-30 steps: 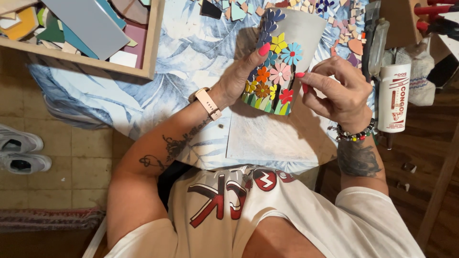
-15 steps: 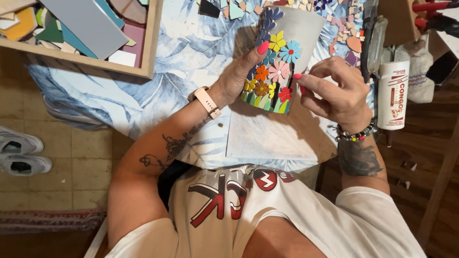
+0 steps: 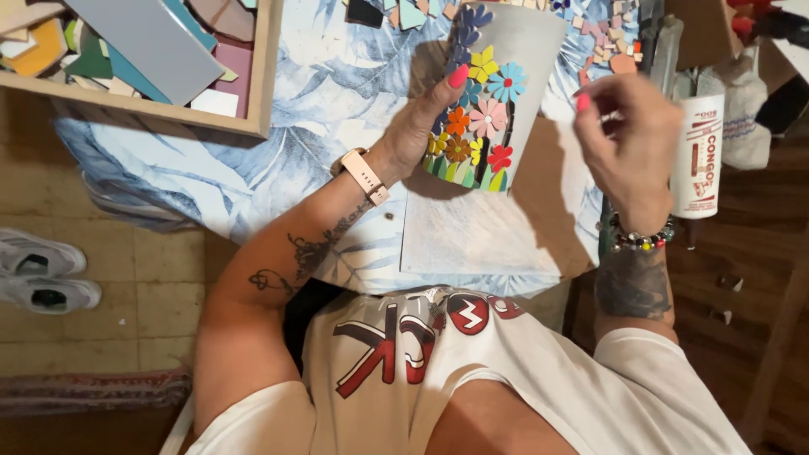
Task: Decorating a cylindrical container with colorful flower cutouts using glue and a wooden stick
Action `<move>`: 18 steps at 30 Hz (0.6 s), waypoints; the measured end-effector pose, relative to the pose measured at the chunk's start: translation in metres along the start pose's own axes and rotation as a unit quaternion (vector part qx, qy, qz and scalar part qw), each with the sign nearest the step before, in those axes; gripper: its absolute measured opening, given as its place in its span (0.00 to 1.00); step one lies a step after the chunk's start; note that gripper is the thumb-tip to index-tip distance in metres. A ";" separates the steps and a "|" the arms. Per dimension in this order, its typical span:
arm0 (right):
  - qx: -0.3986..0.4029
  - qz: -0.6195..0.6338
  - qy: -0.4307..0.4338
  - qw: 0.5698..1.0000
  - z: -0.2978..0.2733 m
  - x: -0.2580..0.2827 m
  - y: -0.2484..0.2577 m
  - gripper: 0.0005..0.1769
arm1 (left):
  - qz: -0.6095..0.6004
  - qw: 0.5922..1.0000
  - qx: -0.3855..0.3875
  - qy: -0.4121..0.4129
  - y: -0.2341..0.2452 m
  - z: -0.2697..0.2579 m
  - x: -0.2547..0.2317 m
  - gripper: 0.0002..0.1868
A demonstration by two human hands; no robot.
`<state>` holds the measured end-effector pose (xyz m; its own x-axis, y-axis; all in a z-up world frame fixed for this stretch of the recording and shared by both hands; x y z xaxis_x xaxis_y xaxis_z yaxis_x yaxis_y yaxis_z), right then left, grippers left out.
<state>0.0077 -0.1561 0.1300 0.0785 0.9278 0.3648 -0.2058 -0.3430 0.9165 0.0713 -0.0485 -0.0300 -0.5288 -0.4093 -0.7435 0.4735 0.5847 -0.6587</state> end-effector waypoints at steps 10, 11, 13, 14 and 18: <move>0.186 -0.043 -0.267 0.945 -0.031 -0.044 -0.066 0.13 | 0.041 0.993 0.010 -0.110 -0.005 0.002 -0.011 0.41; 0.192 -0.048 -0.282 0.939 -0.033 -0.047 -0.066 0.12 | -0.034 0.996 0.058 -0.061 -0.016 0.000 -0.005 0.43; 0.193 -0.047 -0.299 0.933 -0.035 -0.055 -0.064 0.11 | -0.100 0.989 0.109 -0.007 -0.031 -0.003 0.000 0.44; 0.182 -0.055 -0.275 0.943 -0.035 -0.056 -0.063 0.11 | -0.139 0.984 0.111 -0.008 -0.034 -0.004 -0.002 0.40; 0.154 -0.041 -0.283 0.946 -0.039 -0.057 -0.053 0.18 | -0.108 0.990 0.094 -0.012 -0.030 -0.003 0.000 0.40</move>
<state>-0.0237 -0.1852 0.0539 0.6095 0.7556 0.2399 0.1107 -0.3808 0.9180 0.0550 -0.0637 -0.0099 -0.6160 -0.5286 -0.5840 0.4755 0.3415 -0.8107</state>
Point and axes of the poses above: each hand's wrist, its own z-axis towards the middle knuckle, its own y-axis out of the back of the hand, x = y × z, the point moved 9 cm from there along z, towards the middle knuckle, and after that the axes turned 7 degrees about -y, right-handed, at the moved point
